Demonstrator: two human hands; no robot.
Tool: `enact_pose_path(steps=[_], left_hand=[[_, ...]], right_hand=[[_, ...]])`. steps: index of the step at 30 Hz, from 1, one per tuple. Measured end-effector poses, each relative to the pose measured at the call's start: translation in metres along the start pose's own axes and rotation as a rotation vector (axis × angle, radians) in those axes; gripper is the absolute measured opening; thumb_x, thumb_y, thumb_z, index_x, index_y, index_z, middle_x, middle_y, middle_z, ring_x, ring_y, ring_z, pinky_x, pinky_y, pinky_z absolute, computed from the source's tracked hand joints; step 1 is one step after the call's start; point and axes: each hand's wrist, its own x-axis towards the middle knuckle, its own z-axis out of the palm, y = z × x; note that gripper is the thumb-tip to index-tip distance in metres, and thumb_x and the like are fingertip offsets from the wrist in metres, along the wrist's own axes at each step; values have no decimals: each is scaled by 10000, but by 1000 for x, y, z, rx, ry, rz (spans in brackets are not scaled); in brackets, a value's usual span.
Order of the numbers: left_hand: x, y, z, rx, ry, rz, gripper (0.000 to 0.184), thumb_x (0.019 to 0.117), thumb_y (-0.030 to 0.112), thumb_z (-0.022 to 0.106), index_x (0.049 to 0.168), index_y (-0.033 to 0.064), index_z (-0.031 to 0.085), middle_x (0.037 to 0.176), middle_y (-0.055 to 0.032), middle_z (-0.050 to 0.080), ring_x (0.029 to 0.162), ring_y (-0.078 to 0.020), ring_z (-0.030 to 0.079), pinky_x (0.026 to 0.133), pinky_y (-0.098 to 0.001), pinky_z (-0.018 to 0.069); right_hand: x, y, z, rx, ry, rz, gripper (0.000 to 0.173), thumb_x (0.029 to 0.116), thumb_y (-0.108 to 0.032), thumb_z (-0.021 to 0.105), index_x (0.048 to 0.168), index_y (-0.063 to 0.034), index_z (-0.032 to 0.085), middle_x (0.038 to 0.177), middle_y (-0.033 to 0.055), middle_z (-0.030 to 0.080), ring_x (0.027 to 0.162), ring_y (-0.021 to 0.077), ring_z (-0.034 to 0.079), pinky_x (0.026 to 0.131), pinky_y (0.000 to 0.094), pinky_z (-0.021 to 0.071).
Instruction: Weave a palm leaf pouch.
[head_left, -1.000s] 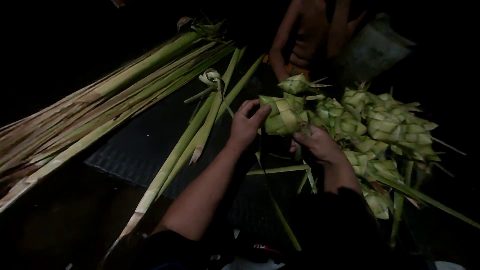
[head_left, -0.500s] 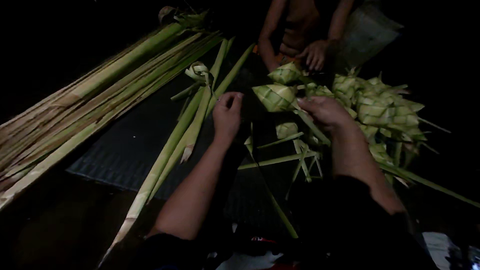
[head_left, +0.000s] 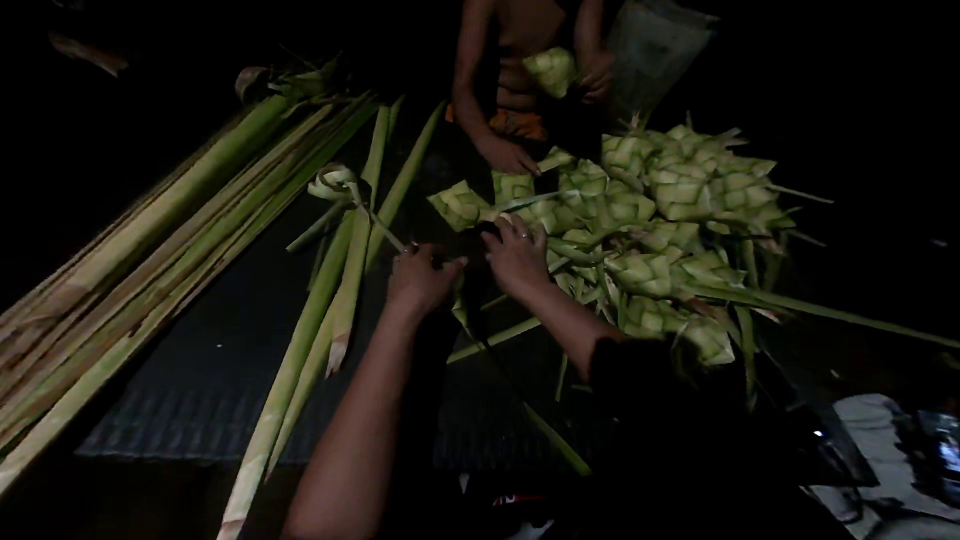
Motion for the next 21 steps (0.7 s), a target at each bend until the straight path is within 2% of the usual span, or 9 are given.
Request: enact_pose_path(steps=[5,7,9,10,11,14,16,19,21], left_hand=[[-2,3,2,34,-43,-28,575,924,530,704,1325,123,644,1467,-231,494,1368,-443,449,1064,-644,418],[-3,6,0,44,-48,-46,508,961,487,674,1322,130,650,1459,-237,494,1350,-450,461,1053,-648,419],[-4,6,-1,-35,-24,-62,394,992,399,651,1261,114,685,1420,-233,517,1309,-422,499,1031,-630,440],[-5,6,-2,-115,1,-77,329,993,362,652,1198,110,702,1371,-223,544,1265,-397,528,1002,-614,456],[-4,5,-3,-210,24,-91,290,990,333,657,1163,105,707,1308,-209,578,1203,-364,565,966,-592,479],[-3,5,-4,-453,51,-122,307,1014,355,623,1176,101,689,1098,-136,675,986,-240,649,856,-482,535],[-4,6,-6,-483,36,-122,393,1029,436,580,1204,95,667,1113,-139,664,1011,-249,632,889,-507,513],[-9,12,-3,-478,17,-65,490,1056,493,489,1229,63,649,1127,-150,656,1016,-240,621,902,-488,501],[-10,10,0,-488,4,2,577,1062,550,406,1320,83,625,1263,-162,637,1159,-260,610,989,-508,491]], right_hand=[[-18,-8,-22,90,74,-2,335,1047,-242,563,1348,-140,668,1534,130,493,1505,384,307,1182,725,140],[-42,-19,-27,239,81,-67,310,1015,-160,610,1316,-139,680,1462,161,544,1436,403,404,1153,686,275],[-65,-22,-25,397,23,-124,427,969,-77,669,1384,-171,630,1441,163,537,1321,383,520,1057,574,472],[-73,-21,-22,471,-27,-152,522,958,-54,683,1448,-196,571,1484,162,492,1307,368,539,1029,532,514],[-81,-17,-16,523,-57,-182,600,953,-65,702,1501,-217,512,1535,162,439,1319,362,535,1025,512,523],[-96,-6,4,583,41,-272,725,930,-307,759,1565,-201,427,1603,152,361,1388,324,481,1085,469,483],[-96,-11,0,614,168,-278,691,926,-372,750,1515,-123,489,1565,162,417,1340,292,526,1063,435,499],[-79,-18,-7,712,388,-367,469,985,-246,678,1385,-19,586,1423,219,531,1272,292,578,1027,406,531],[-66,-20,-20,793,441,-379,320,1031,-184,589,1290,-10,659,1354,195,600,1270,278,582,1052,400,511]])
